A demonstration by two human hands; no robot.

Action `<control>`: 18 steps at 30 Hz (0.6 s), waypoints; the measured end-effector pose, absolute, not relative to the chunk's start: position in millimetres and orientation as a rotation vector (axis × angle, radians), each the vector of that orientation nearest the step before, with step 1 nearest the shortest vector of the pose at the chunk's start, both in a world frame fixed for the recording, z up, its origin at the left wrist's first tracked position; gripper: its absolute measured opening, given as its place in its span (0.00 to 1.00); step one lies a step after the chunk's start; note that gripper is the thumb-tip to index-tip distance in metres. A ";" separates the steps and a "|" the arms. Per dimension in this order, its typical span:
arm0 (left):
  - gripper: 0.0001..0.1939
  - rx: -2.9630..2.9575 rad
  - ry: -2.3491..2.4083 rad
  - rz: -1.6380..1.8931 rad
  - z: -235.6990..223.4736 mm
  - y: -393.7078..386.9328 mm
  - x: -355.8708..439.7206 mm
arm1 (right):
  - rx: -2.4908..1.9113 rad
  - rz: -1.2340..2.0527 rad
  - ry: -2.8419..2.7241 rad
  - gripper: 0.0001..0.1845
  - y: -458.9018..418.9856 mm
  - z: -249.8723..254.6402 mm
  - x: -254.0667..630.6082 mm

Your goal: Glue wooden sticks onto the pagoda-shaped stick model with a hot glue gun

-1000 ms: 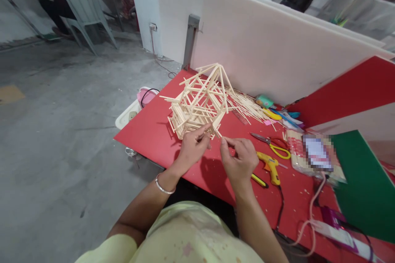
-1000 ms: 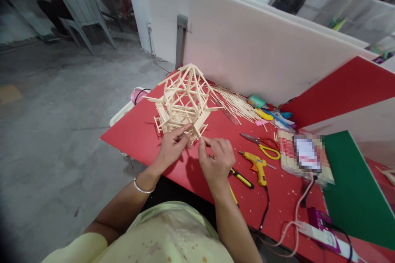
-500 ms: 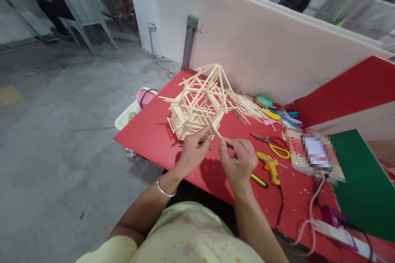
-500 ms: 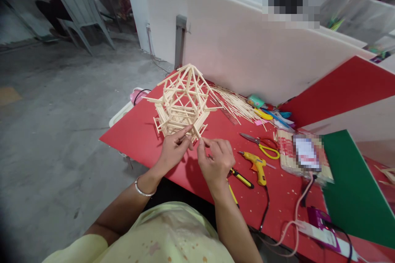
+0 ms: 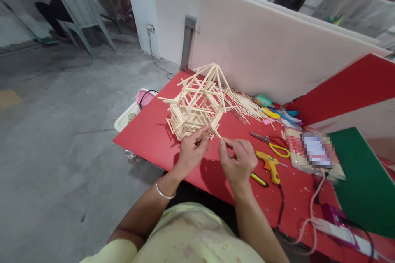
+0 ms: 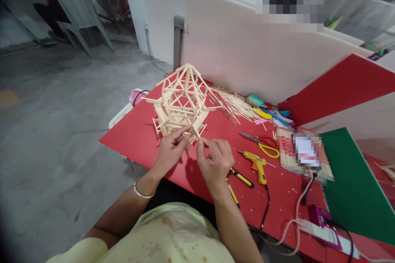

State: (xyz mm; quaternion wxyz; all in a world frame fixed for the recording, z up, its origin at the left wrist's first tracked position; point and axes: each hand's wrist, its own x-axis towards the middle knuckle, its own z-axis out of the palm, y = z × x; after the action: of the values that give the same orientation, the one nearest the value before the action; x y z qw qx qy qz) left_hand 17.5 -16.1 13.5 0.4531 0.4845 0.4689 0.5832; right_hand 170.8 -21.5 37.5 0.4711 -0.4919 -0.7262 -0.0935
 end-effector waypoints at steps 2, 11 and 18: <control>0.13 1.131 1.121 1.469 15.7 -24.3 18.3 | -1.156 -0.227 -1.734 0.06 -30.2 40.9 174.5; 0.18 0.625 0.824 1.279 12.5 -64.9 58.1 | -1.029 -0.020 -1.854 0.05 -75.6 33.5 196.4; 0.16 0.653 0.809 1.373 18.4 -61.7 70.2 | -2.208 0.019 -1.603 0.22 -42.0 0.2 341.8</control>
State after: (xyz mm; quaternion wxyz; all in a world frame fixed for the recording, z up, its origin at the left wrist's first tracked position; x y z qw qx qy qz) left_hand 70.2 -61.7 18.4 0.6515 0.2876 0.3564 0.6048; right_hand 341.8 -42.0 0.2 0.2051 -0.7919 -0.5752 0.0067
